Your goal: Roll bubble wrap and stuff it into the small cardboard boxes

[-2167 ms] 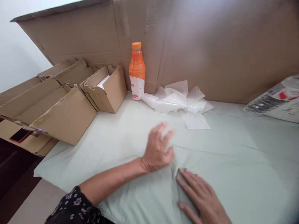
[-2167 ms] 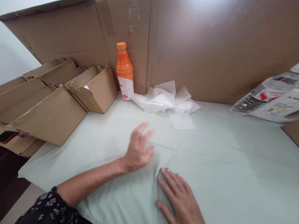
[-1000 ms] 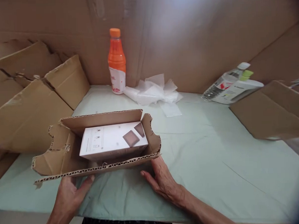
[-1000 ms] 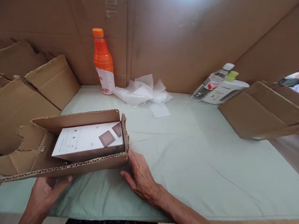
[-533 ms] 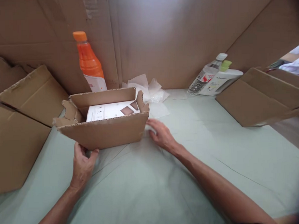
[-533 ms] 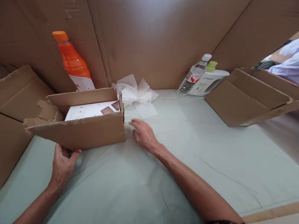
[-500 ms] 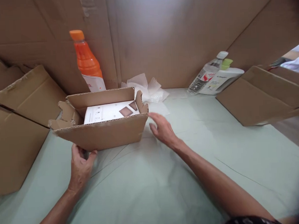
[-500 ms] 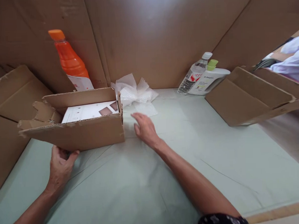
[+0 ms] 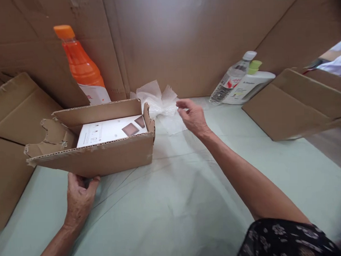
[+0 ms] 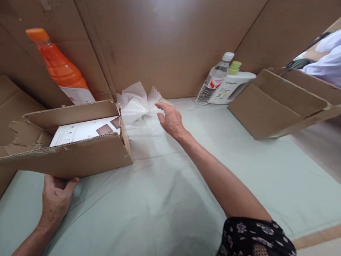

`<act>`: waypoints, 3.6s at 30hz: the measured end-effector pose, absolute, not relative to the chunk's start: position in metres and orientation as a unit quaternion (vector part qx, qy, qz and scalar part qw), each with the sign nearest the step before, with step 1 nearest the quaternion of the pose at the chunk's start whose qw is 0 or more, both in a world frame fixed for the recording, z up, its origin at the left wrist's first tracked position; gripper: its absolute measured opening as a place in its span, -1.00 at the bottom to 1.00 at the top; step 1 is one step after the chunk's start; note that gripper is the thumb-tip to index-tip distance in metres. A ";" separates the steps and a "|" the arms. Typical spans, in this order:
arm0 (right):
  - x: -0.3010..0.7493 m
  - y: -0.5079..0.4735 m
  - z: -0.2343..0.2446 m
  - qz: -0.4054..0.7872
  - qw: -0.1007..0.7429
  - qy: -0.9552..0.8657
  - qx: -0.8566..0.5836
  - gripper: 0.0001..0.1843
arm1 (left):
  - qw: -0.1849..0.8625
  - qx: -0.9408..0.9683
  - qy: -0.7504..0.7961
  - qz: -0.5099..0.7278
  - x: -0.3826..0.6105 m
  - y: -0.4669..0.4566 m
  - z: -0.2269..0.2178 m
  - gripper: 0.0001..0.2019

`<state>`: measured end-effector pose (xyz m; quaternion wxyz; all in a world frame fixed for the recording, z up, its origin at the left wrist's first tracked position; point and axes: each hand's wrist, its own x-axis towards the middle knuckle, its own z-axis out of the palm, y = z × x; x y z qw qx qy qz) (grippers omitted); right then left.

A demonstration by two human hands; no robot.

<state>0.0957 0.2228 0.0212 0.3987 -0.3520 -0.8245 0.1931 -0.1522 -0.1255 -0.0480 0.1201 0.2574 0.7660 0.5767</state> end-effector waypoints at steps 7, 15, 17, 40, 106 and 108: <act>0.023 0.211 0.010 0.136 0.263 -0.899 -0.323 -0.49 | 0.099 0.275 0.764 0.575 -0.149 -0.122 -0.044 -0.47; 0.048 0.235 0.051 0.365 0.481 -0.714 -0.355 -0.60 | 0.101 0.276 0.759 0.581 -0.153 -0.125 -0.051 -0.49; 0.091 0.217 0.061 0.480 0.520 -0.620 -0.339 -0.58 | 0.107 0.274 0.759 0.580 -0.154 -0.126 -0.052 -0.47; 0.165 0.135 0.041 0.393 0.234 -0.722 -0.519 -0.39 | 0.107 0.306 0.707 0.629 -0.147 -0.120 -0.047 -0.29; 0.233 -0.075 0.001 0.253 0.111 -0.940 -0.202 -0.26 | 0.184 0.833 0.487 0.184 -0.051 -0.222 -0.006 -0.37; 0.232 -0.101 -0.008 0.226 0.085 -0.952 -0.186 -0.19 | 0.179 0.836 0.484 0.188 -0.047 -0.222 -0.009 -0.42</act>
